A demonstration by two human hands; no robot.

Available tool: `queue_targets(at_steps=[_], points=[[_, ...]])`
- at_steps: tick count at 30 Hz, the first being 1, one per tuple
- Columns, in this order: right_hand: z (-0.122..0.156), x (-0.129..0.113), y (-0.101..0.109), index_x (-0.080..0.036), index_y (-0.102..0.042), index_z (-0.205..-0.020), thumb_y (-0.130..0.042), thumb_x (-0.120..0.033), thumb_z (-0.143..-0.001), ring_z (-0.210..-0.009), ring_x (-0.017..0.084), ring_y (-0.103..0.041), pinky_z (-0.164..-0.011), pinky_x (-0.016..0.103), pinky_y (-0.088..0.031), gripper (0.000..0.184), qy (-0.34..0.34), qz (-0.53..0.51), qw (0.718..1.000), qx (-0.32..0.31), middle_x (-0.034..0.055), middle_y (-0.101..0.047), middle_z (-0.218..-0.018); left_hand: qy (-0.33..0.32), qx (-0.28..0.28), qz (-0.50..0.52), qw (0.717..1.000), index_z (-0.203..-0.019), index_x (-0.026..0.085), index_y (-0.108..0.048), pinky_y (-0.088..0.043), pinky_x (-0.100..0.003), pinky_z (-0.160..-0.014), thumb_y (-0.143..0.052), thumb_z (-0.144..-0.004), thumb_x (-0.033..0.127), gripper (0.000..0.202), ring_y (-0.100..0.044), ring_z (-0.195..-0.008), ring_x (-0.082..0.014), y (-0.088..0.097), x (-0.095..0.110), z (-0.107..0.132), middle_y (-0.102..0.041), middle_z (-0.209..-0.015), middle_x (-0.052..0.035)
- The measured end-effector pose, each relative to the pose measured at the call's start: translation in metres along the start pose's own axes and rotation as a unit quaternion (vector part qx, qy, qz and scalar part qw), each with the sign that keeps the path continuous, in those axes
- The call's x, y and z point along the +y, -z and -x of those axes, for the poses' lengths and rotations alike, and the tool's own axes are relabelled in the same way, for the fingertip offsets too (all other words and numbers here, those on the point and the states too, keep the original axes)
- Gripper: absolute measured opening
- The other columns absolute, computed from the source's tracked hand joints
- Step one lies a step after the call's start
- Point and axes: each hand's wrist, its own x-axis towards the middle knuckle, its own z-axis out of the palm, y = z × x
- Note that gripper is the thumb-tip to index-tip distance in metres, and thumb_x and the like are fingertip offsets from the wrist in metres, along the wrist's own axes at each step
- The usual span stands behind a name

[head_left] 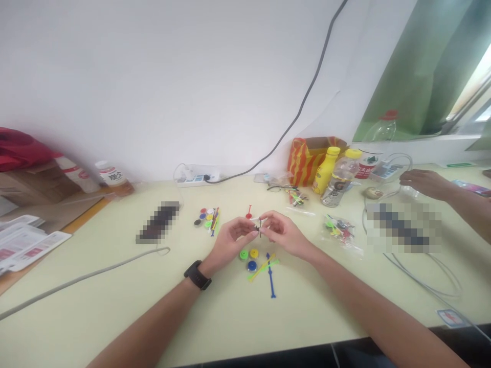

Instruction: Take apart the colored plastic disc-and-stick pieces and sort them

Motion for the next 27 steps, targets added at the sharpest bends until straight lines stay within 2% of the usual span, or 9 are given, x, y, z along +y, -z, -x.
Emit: queue_targets(at_steps=[4, 7, 10, 13, 16, 20, 25, 27], points=[[-0.001, -0.001, 0.000, -0.021, -0.065, -0.093, -0.064, -0.050, -0.093, -0.068, 0.014, -0.054, -0.063, 0.028, -0.045, 0.029, 0.017, 0.060, 0.998, -0.005, 0.0013, -0.063, -0.085, -0.002, -0.012, -0.014, 1.000, -0.102, 0.018, -0.067, -0.058, -0.037, -0.091, -0.078, -0.087, 0.034, 0.025, -0.070, -0.098, -0.0221, 0.000, 0.002, 0.000, -0.073, -0.102, -0.0086], [-0.002, -0.001, 0.002, -0.021, -0.062, -0.092, -0.063, -0.049, -0.093, -0.066, 0.014, -0.053, -0.061, 0.028, -0.043, 0.028, 0.014, 0.066, 0.998, 0.001, 0.0007, -0.063, -0.084, -0.017, -0.017, -0.068, 0.997, -0.119, 0.020, -0.064, -0.057, -0.038, -0.092, -0.075, -0.089, 0.034, 0.035, -0.070, -0.098, -0.0221, -0.001, 0.003, 0.001, -0.073, -0.102, -0.0079], [-0.003, 0.000, 0.008, -0.021, -0.061, -0.091, -0.061, -0.044, -0.094, -0.064, 0.014, -0.053, -0.059, 0.028, -0.042, 0.023, 0.018, 0.101, 0.994, 0.026, 0.0005, -0.064, -0.082, -0.040, -0.017, -0.164, 0.986, -0.132, 0.024, -0.060, -0.054, -0.039, -0.094, -0.073, -0.090, 0.034, 0.045, -0.069, -0.102, -0.0226, 0.000, 0.001, 0.003, -0.074, -0.108, -0.0076], [-0.003, 0.003, 0.017, -0.022, -0.062, -0.089, -0.060, -0.032, -0.093, -0.063, 0.014, -0.051, -0.060, 0.028, -0.038, 0.012, 0.024, 0.229, 0.972, 0.056, -0.0009, -0.064, -0.077, -0.053, -0.014, -0.248, 0.967, -0.123, 0.024, -0.066, -0.053, -0.037, -0.091, -0.070, -0.092, 0.035, 0.033, -0.068, -0.101, -0.0224, 0.001, -0.001, 0.004, -0.075, -0.109, -0.0068], [-0.003, 0.007, 0.024, -0.022, -0.064, -0.086, -0.060, -0.024, -0.090, -0.066, 0.015, -0.054, -0.062, 0.028, -0.037, 0.006, 0.001, 0.335, 0.942, 0.034, -0.0008, -0.067, -0.078, -0.054, -0.032, -0.292, 0.954, -0.107, 0.023, -0.071, -0.053, -0.033, -0.084, -0.067, -0.093, 0.035, 0.019, -0.068, -0.093, -0.0205, 0.002, -0.002, 0.005, -0.074, -0.100, -0.0049], [-0.003, 0.014, 0.027, -0.022, -0.064, -0.087, -0.057, -0.021, -0.092, -0.074, 0.016, -0.057, -0.065, 0.028, -0.038, 0.009, -0.005, 0.394, 0.919, 0.022, 0.0001, -0.067, -0.084, -0.055, -0.083, -0.333, 0.938, -0.099, 0.022, -0.071, -0.052, -0.032, -0.080, -0.068, -0.090, 0.032, 0.014, -0.066, -0.086, -0.0193, 0.004, 0.004, 0.008, -0.071, -0.093, -0.0032], [-0.005, 0.018, 0.028, -0.020, -0.065, -0.097, -0.056, -0.018, -0.094, -0.100, 0.024, -0.058, -0.087, 0.037, -0.043, 0.010, 0.080, 0.457, 0.881, 0.088, 0.0071, -0.068, -0.101, -0.068, -0.138, -0.362, 0.919, -0.098, 0.023, -0.071, -0.052, -0.033, -0.082, -0.069, -0.083, 0.022, 0.014, -0.066, -0.086, -0.0211, 0.007, 0.013, 0.010, -0.071, -0.090, -0.0033], [-0.003, 0.013, 0.027, -0.020, -0.066, -0.096, -0.056, -0.017, -0.094, -0.100, 0.024, -0.058, -0.089, 0.038, -0.044, 0.010, 0.102, 0.441, 0.889, 0.074, 0.0077, -0.068, -0.102, -0.070, -0.153, -0.355, 0.920, -0.095, 0.023, -0.070, -0.052, -0.033, -0.083, -0.067, -0.082, 0.019, 0.013, -0.066, -0.087, -0.0215, 0.008, 0.014, 0.009, -0.072, -0.091, -0.0036]])
